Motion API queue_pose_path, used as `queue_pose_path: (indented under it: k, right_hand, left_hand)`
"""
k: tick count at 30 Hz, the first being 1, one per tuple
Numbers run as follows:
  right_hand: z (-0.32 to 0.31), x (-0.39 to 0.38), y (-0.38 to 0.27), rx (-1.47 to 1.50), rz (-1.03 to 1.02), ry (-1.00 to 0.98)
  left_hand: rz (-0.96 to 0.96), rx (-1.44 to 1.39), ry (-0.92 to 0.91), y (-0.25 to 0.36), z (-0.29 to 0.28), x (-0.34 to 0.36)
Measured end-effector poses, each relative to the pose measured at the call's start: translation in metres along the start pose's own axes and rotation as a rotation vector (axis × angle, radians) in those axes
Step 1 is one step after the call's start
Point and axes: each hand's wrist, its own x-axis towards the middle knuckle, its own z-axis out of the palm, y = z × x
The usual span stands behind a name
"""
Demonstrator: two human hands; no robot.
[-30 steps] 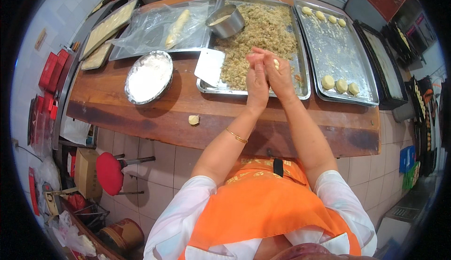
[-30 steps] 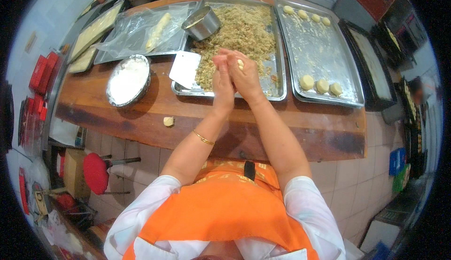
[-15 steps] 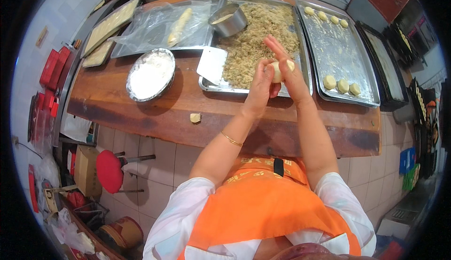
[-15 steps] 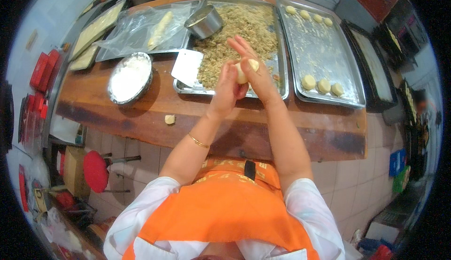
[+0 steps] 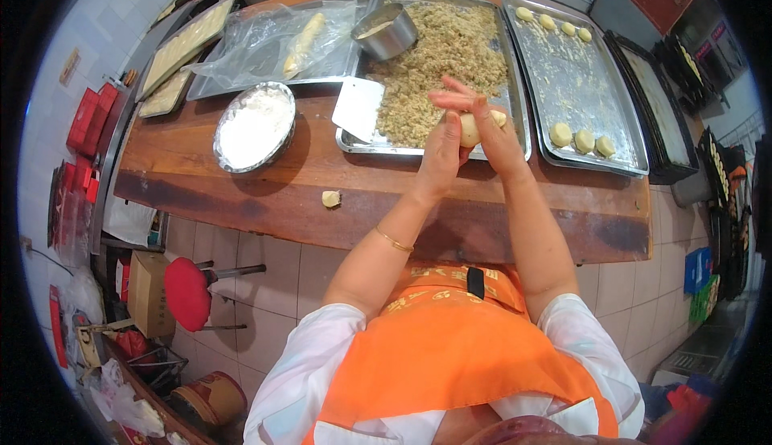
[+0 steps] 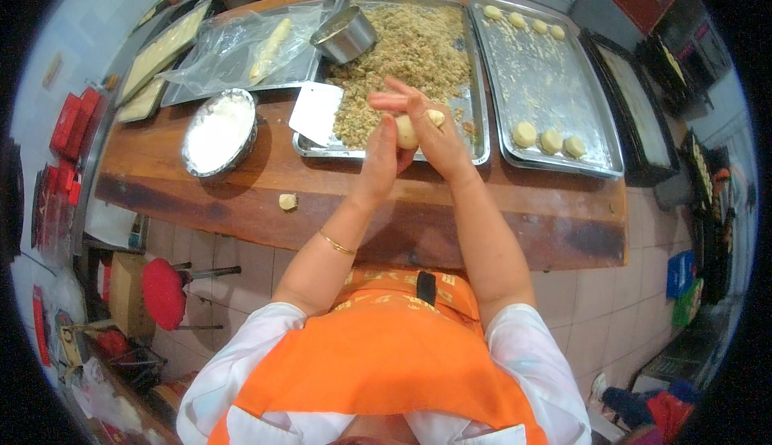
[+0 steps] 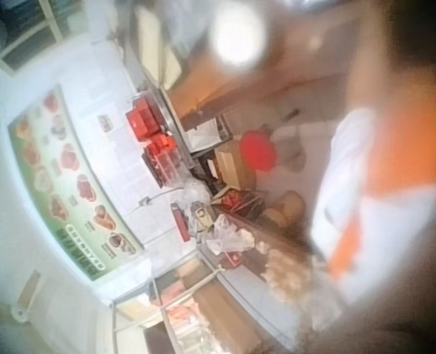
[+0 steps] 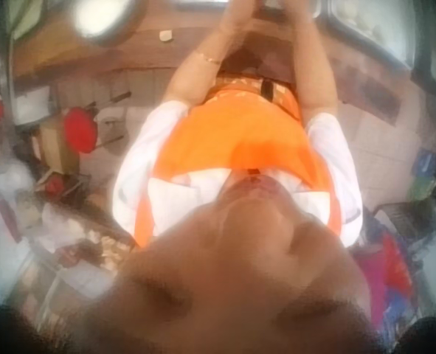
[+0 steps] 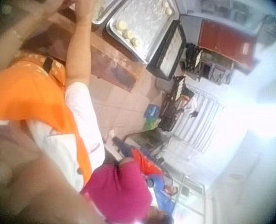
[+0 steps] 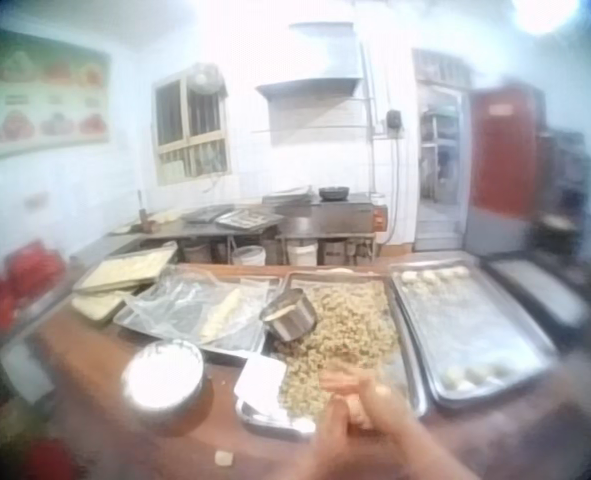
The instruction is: The person flattens pieces of dough by hand, scoops a portion of savory filling onto the dough, pinches the edges together to seal the mixture inside, rolls the dough into a ball, and places it onto a metal tray.
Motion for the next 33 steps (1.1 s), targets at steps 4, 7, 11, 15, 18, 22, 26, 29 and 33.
queue_pose_path:
  k: [4, 7, 11, 15, 18, 22, 26, 29, 33]
  right_hand:
    - [-0.016, 0.000, 0.011, 0.067, 0.077, -0.016]
    - [0.002, -0.003, 0.000, 0.172, 0.060, 0.147]
    - [-0.006, -0.003, 0.009, 0.208, 0.064, 0.031]
    - [-0.016, -0.007, 0.028, 0.252, 0.164, 0.008]
    - [0.005, -0.008, -0.003, 0.182, 0.104, 0.141]
    - [0.002, -0.012, 0.005, 0.295, 0.099, 0.007]
    - [-0.012, -0.022, 0.046, 0.432, 0.275, 0.115]
    - [-0.001, -0.020, 0.027, 0.277, 0.121, 0.044]
    - [-0.008, -0.023, 0.032, 0.428, 0.155, 0.074]
  left_hand:
    - [0.121, 0.035, 0.172, 0.003, 0.033, -0.001]
    - [0.054, 0.018, 0.079, 0.010, 0.020, -0.005]
    - [0.061, 0.084, -0.059, -0.003, -0.001, 0.000]
    - [0.219, 0.142, 0.240, -0.007, 0.035, 0.001]
    - [0.021, -0.053, 0.101, 0.001, 0.019, -0.008]
    - [-0.109, 0.079, -0.060, -0.011, -0.009, -0.010]
    - [0.088, 0.187, 0.140, -0.026, 0.026, -0.009]
    - [0.068, 0.603, -0.010, -0.036, -0.013, -0.021]
    - [-0.084, 0.064, 0.124, -0.038, 0.009, -0.006]
